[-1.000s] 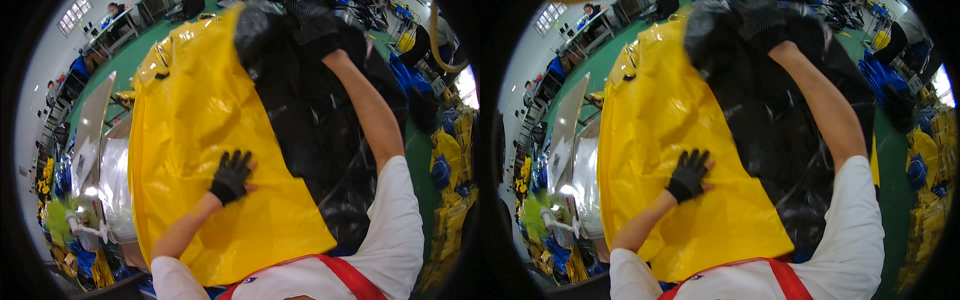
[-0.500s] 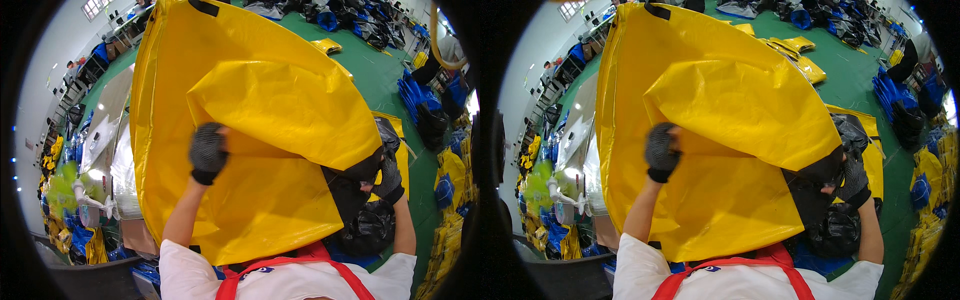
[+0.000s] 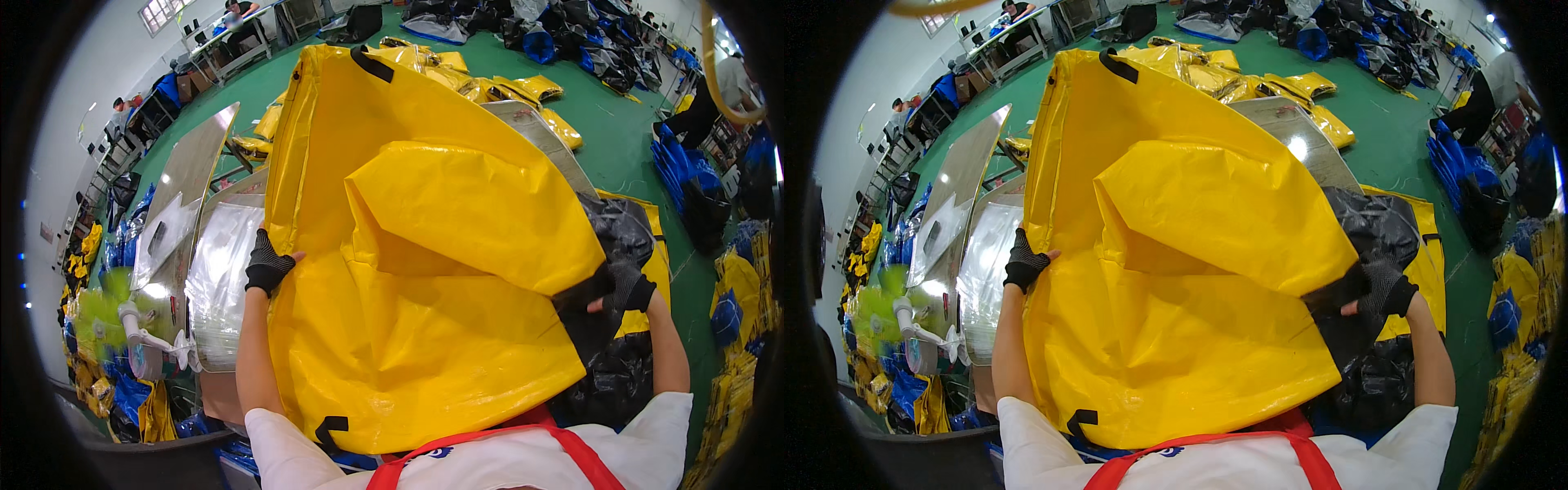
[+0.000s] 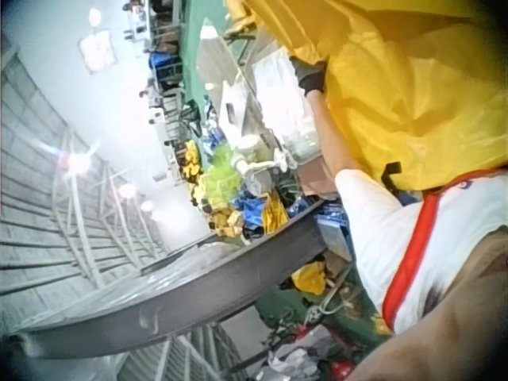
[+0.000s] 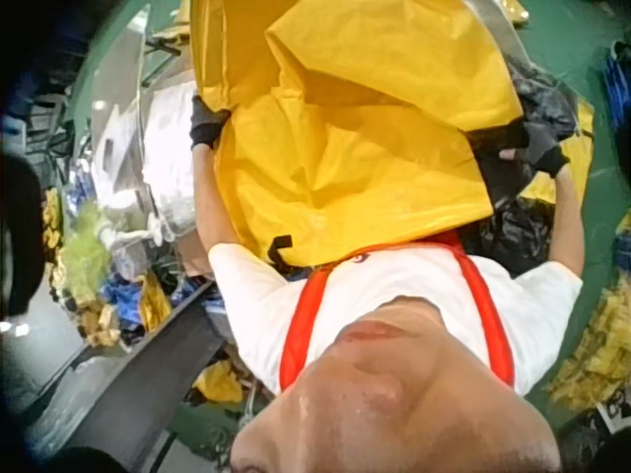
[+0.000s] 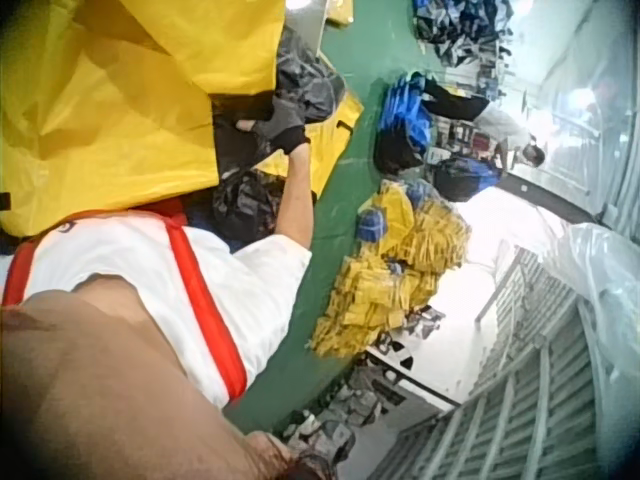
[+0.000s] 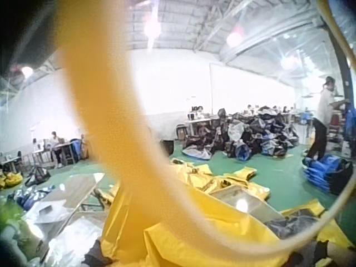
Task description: The person folds yellow and black delivery bags, places them into clear plastic bags, and sets the packaged items aside on a table. The process is repeated multiple times with consistent folding and bagging.
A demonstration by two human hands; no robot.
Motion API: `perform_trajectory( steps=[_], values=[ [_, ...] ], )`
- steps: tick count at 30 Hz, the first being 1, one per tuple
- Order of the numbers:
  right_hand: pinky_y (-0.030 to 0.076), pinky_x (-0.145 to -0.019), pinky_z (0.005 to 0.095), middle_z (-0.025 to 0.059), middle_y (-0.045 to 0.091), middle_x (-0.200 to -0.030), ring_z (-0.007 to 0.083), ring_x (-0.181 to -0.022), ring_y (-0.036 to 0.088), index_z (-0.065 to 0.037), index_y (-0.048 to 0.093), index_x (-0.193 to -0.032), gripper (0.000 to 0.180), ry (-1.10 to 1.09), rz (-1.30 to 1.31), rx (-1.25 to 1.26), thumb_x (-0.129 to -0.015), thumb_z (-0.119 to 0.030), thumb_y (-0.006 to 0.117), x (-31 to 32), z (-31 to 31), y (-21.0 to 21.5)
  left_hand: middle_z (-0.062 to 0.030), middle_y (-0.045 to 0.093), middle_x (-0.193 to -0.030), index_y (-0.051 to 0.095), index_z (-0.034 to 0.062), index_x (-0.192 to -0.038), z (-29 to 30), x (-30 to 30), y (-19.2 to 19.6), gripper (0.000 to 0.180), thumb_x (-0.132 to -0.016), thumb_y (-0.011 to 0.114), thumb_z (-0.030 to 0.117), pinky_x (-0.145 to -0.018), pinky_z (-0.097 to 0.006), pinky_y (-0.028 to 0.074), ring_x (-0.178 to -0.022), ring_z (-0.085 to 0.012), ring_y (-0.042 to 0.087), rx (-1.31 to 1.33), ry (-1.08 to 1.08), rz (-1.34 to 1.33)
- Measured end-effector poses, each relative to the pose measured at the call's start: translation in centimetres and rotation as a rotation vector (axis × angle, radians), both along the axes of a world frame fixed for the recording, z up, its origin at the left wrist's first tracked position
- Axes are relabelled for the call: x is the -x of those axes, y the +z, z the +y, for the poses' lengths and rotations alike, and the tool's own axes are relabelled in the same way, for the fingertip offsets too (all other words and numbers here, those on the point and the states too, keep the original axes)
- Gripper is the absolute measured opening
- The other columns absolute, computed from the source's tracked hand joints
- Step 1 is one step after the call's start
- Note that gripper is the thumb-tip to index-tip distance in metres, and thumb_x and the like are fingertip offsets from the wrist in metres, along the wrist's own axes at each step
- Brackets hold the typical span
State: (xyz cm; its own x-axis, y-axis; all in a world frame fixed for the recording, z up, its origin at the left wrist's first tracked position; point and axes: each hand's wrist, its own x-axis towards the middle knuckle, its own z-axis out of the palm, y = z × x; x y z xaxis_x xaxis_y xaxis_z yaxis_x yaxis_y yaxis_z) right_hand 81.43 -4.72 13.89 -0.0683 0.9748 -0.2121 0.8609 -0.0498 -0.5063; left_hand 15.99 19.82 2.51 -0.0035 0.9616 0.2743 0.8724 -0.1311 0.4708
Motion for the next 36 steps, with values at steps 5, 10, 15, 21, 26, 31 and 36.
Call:
perform_trajectory(
  steps=[5,10,15,21,26,31,36],
  values=[
    [0.047,-0.082,0.0377,0.0159,0.063,-0.106,0.0329,-0.098,0.059,-0.012,0.066,-0.109,0.036,-0.154,-0.394,-0.828,-0.077,-0.029,0.066,-9.0,4.6,-0.7,-0.0190,0.064,-0.104,0.051,-0.0077,-0.120,0.2,7.6,-0.5,0.046,-0.086,0.063,0.021,-0.080,-0.033,0.049,-0.089,-0.0245,0.061,-0.305,0.192,-0.308],
    [0.050,-0.075,0.0438,0.0167,0.063,-0.107,0.0382,-0.092,0.060,-0.019,0.057,-0.121,0.034,-0.452,-0.657,-0.902,-0.090,-0.032,0.050,-6.9,12.1,4.8,-0.0273,0.053,-0.121,0.039,-0.0084,-0.132,-2.7,6.8,1.6,0.072,-0.087,0.059,0.045,-0.090,-0.040,0.045,-0.106,-0.0385,0.054,-0.390,0.630,0.135],
    [0.048,-0.077,0.0364,0.0175,0.063,-0.097,0.0359,-0.090,0.060,-0.005,0.061,-0.101,0.026,-0.227,-0.320,-1.081,-0.079,-0.017,0.064,-5.7,10.3,5.5,-0.0214,0.050,-0.128,0.045,-0.0022,-0.128,-11.2,-12.9,0.1,0.066,-0.075,0.071,0.029,-0.101,-0.046,0.037,-0.121,-0.0390,0.045,-0.509,-0.265,0.185],
    [0.043,-0.088,0.0476,0.0148,0.064,-0.098,0.0334,-0.095,0.059,-0.010,0.066,-0.100,0.027,0.076,0.012,-0.530,-0.074,-0.013,0.061,5.5,-5.2,-0.7,-0.0141,0.041,-0.139,0.045,0.0105,-0.131,-7.5,-26.0,-6.1,0.054,-0.088,0.051,0.043,-0.109,-0.044,0.024,-0.131,-0.0318,0.032,0.485,-0.811,0.410],
    [0.028,-0.101,0.0583,0.0194,0.059,-0.115,0.0332,-0.114,0.052,-0.007,0.051,-0.125,0.051,0.250,-0.387,-0.115,-0.077,-0.020,0.063,5.9,-10.9,-5.0,-0.0154,0.040,-0.140,0.044,0.0096,-0.132,-7.1,-28.1,-8.1,0.054,-0.089,0.048,0.042,-0.109,-0.043,0.024,-0.131,-0.0323,0.032,0.615,-0.688,0.443],
    [0.023,-0.107,0.0531,0.0257,0.034,-0.141,0.0452,-0.129,0.033,-0.001,0.024,-0.143,0.114,0.461,0.104,0.035,-0.059,-0.057,0.076,12.4,-5.9,0.1,-0.0166,0.039,-0.140,0.042,0.0087,-0.133,-7.3,-28.3,-8.6,0.053,-0.091,0.046,0.040,-0.109,-0.042,0.025,-0.131,-0.0329,0.033,0.650,-0.636,0.433],
    [0.031,-0.101,0.0580,0.0011,0.043,-0.141,0.0338,-0.132,0.034,-0.020,0.057,-0.121,0.034,0.702,-0.188,-0.462,-0.088,-0.030,0.053,16.9,-2.2,-7.8,-0.0178,0.038,-0.141,0.041,0.0078,-0.135,-5.6,-22.1,-7.3,0.053,-0.092,0.044,0.039,-0.108,-0.041,0.025,-0.130,-0.0335,0.033,0.787,-0.621,0.533]
  ],
)
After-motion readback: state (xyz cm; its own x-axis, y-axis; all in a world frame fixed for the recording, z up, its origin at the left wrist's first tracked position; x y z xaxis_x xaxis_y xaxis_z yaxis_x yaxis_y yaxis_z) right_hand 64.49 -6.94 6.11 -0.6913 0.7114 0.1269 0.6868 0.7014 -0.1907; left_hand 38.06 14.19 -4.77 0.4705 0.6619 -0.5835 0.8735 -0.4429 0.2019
